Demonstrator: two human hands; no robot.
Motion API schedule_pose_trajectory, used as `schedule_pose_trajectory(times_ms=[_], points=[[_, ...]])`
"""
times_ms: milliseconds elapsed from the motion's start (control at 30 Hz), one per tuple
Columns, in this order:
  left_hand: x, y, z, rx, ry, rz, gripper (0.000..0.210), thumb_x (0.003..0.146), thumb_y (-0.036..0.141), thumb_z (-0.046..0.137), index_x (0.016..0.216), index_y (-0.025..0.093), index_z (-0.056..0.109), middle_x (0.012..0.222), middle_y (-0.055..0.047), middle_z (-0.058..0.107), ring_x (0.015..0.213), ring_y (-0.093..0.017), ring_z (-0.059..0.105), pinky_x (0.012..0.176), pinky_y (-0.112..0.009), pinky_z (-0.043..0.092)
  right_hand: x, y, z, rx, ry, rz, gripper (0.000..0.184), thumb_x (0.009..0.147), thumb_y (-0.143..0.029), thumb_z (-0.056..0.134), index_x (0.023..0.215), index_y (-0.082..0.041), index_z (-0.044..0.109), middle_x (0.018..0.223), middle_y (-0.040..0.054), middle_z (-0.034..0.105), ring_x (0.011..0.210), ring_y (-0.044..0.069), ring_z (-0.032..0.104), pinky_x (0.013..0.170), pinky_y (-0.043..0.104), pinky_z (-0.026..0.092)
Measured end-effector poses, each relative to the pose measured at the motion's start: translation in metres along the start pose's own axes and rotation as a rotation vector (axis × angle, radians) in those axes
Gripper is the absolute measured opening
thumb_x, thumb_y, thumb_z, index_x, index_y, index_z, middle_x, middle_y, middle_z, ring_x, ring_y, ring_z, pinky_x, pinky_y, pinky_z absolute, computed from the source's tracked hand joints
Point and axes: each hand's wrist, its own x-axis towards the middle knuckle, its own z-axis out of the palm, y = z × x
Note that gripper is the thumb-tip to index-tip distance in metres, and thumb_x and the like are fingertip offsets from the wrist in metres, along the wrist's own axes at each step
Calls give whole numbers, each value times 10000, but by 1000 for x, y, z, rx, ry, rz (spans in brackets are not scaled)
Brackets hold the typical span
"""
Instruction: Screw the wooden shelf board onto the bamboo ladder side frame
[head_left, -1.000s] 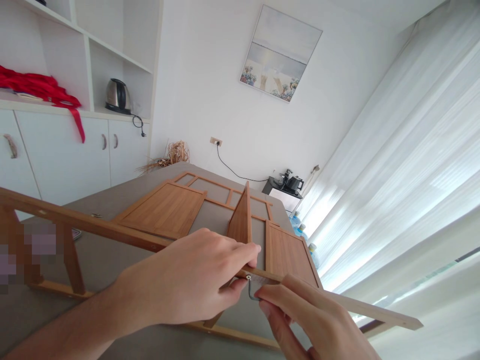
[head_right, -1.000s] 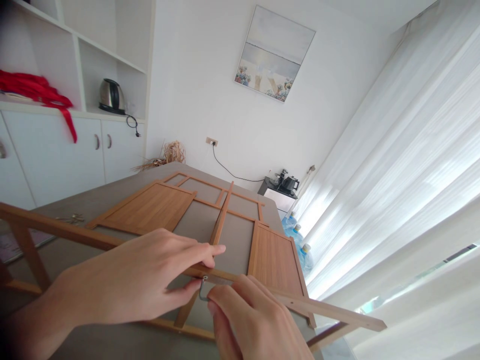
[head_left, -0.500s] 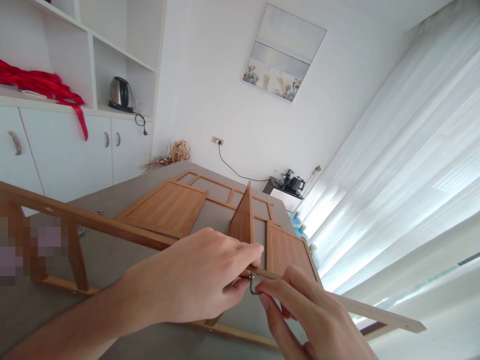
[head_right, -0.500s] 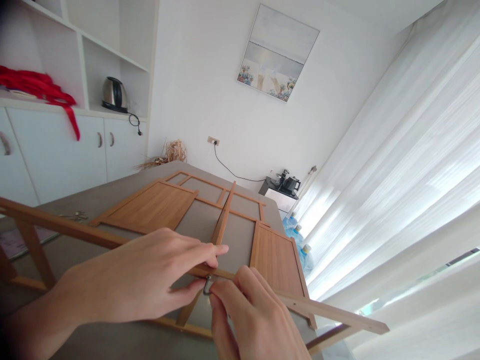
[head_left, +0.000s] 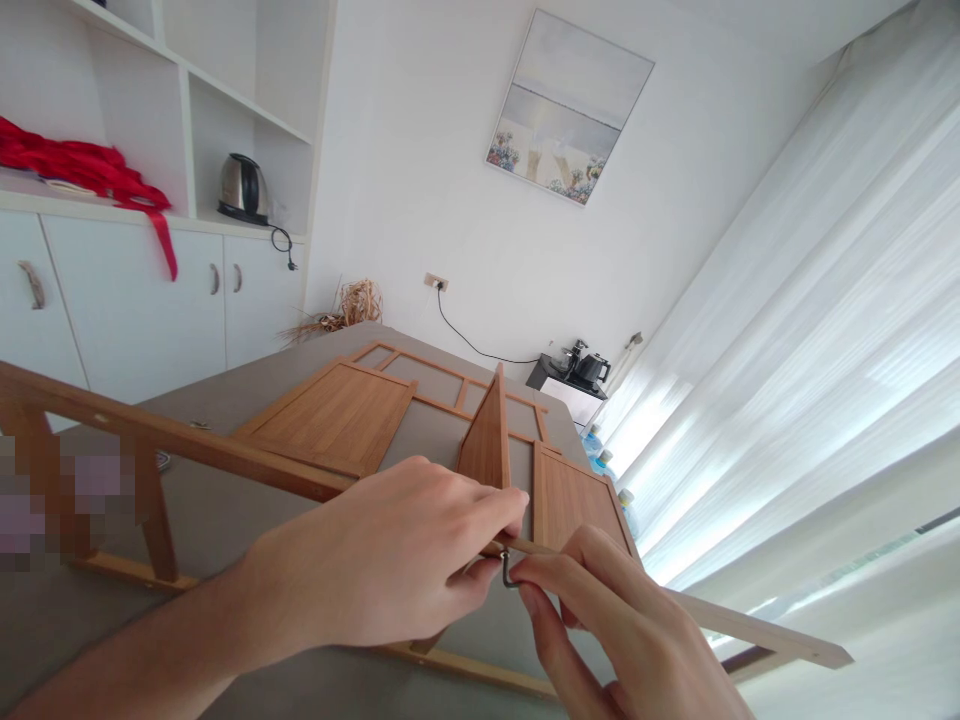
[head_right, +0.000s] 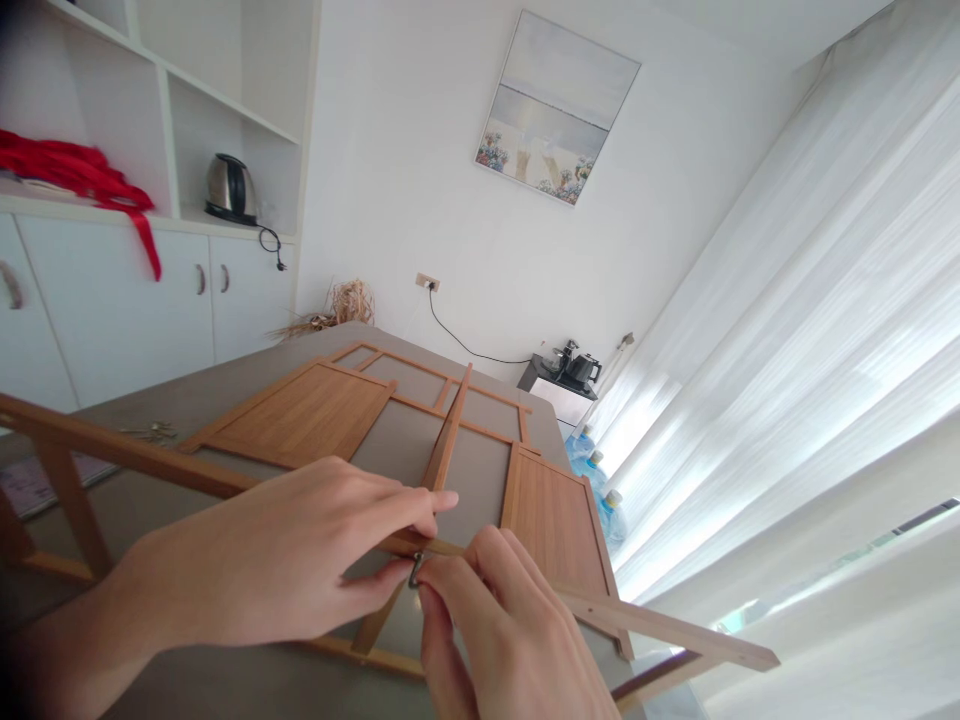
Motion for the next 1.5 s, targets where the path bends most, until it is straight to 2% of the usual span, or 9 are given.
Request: schedule_pose_trajectory(times_ms=[667, 967, 1133, 1500], points=[[1, 1, 0, 24, -5, 10, 308, 931, 240, 575, 1239, 242, 565, 917, -22, 745, 759, -197, 720, 663, -258, 485, 1, -5, 2, 17, 7, -7, 203, 978, -80, 493, 1042, -239, 603, 843, -1, 540, 764, 123, 628, 706, 215, 526], [0, 2, 1, 52, -12, 4, 287, 933, 233, 571, 1220, 237, 573, 808, -3, 731, 670, -189, 700, 578, -246, 452, 3, 4, -1, 40, -19, -56, 203, 965, -75, 504, 1047, -231, 603, 840, 5, 553, 750, 124, 631, 664, 204, 525], [0, 3, 0, 60, -10, 8, 266, 941, 237, 561, 1207, 230, 575, 768, 0, 718, 649, -186, 690, 582, -245, 456, 1, 0, 1, 12, -2, -21, 175, 972, -90, 501, 1009, -235, 594, 823, -1, 545, 738, 125, 628, 660, 205, 522], [1, 5, -1, 83, -21, 15, 314, 920, 192, 570, 1231, 228, 540, 778, 11, 715, 638, -194, 691, 554, -263, 439, 3, -2, 0, -1, 39, -9, 162, 963, -92, 520, 964, -225, 612, 773, -15, 531, 674, 115, 608, 620, 206, 510]])
